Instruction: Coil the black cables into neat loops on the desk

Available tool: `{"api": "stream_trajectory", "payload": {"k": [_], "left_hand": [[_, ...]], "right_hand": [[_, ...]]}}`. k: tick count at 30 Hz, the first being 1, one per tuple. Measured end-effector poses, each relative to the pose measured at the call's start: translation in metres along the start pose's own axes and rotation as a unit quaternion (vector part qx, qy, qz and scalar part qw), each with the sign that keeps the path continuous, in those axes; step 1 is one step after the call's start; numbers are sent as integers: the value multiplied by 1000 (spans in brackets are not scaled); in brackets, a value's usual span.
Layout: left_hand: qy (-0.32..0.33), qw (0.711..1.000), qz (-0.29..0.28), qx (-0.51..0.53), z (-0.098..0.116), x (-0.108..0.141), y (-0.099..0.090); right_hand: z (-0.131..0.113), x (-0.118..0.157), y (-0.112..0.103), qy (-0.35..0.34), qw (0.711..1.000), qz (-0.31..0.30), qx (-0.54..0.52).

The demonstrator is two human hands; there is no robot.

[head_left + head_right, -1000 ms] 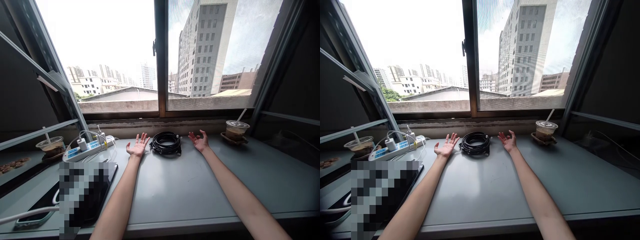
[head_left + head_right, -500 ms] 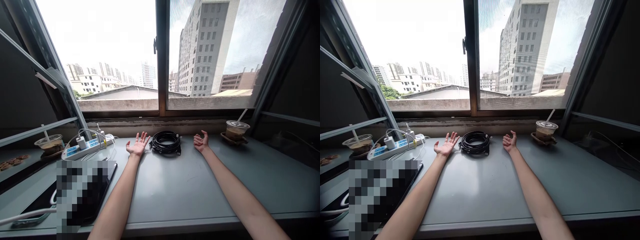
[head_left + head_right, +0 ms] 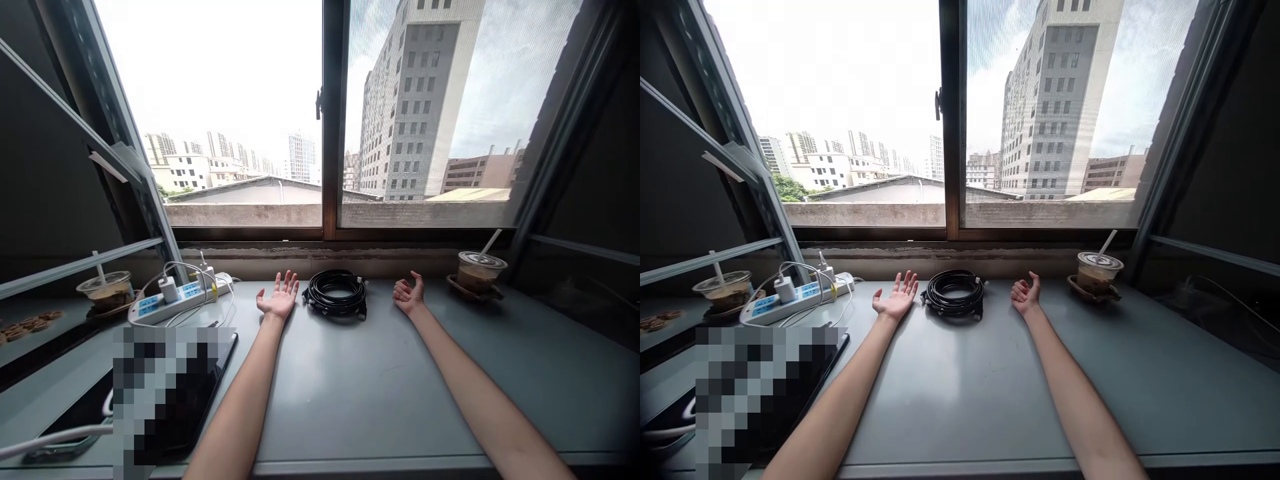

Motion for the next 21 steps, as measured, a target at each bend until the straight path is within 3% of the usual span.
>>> {"api": "stream_trajectory", "payload": {"k": [21], "left_hand": [[1, 1000, 12, -15, -2, 1, -1]], "right_hand": [[1, 2, 1, 22, 1000, -1, -12]]}}
Point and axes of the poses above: each hand's wrist, its own x-axis away from the middle knuckle, its own y-axis out of the palm, z = x × y, the point moved 9 cm from there along -x, towards the middle knuckle, and after that the axes turned 10 degrees about -x, right-handed, at the moved point
